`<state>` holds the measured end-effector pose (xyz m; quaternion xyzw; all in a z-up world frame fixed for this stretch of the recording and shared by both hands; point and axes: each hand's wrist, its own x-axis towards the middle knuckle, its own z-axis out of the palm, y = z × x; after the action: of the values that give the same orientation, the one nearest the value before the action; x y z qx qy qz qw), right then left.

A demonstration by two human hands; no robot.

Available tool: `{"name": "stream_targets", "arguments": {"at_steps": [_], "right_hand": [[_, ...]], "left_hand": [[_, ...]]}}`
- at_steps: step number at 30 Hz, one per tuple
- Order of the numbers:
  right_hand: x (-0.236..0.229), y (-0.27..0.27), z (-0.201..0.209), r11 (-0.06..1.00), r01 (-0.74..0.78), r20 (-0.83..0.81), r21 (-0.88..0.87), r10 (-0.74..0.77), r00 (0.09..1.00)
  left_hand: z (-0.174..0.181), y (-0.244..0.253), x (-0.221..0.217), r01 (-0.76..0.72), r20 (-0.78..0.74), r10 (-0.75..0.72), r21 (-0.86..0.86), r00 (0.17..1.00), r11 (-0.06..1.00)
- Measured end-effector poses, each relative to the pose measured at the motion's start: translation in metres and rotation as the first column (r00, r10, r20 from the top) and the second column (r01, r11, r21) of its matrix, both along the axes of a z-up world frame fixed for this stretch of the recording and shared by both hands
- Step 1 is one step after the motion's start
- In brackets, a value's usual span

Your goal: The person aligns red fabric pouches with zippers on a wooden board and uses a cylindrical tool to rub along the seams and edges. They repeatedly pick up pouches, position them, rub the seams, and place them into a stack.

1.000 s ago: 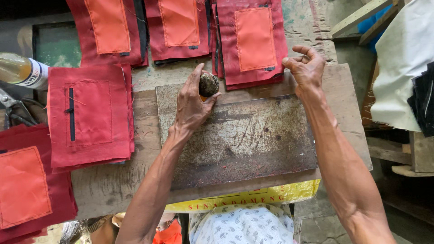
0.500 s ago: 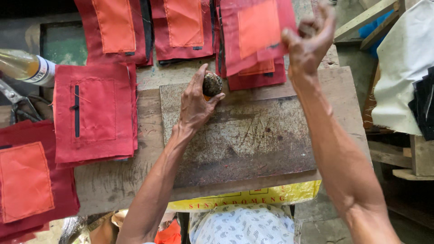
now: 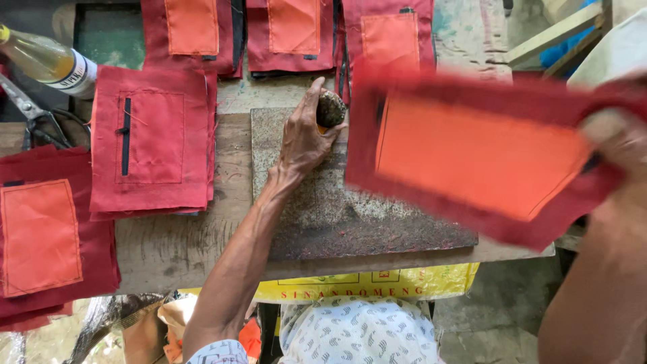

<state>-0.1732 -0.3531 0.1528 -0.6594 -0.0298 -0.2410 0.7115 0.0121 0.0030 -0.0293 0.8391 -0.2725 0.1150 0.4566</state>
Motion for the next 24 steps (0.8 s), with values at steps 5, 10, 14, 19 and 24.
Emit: {"name": "stream_targets", "arguments": {"at_steps": [5, 10, 14, 19, 24], "right_hand": [[-0.005, 0.035, -0.098, 0.990, 0.032, -0.414, 0.138, 0.029, 0.910], [-0.006, 0.053, -0.168, 0.980, 0.200, -0.479, -0.020, -0.185, 0.858], [0.004, 0.071, -0.188, 0.979, 0.194, -0.344, -0.069, -0.206, 0.916], [0.035, 0.111, -0.189, 0.963, 0.213, -0.268, -0.165, -0.252, 0.930], [0.040, 0.122, -0.169, 0.920, 0.234, -0.178, -0.315, -0.300, 0.937]], "left_hand": [[0.006, 0.004, -0.002, -0.010, 0.029, 0.011, -0.019, 1.000, 1.000], [0.003, 0.000, 0.024, -0.179, -0.198, 0.149, -0.142, 0.969, 0.974], [-0.011, -0.002, 0.061, -0.176, 0.016, 0.178, -0.078, 0.984, 0.981], [-0.025, -0.006, 0.072, -0.139, 0.002, 0.139, -0.004, 0.990, 0.990], [0.017, 0.018, 0.031, -0.225, 0.270, 0.221, -0.015, 0.937, 0.974]]}}
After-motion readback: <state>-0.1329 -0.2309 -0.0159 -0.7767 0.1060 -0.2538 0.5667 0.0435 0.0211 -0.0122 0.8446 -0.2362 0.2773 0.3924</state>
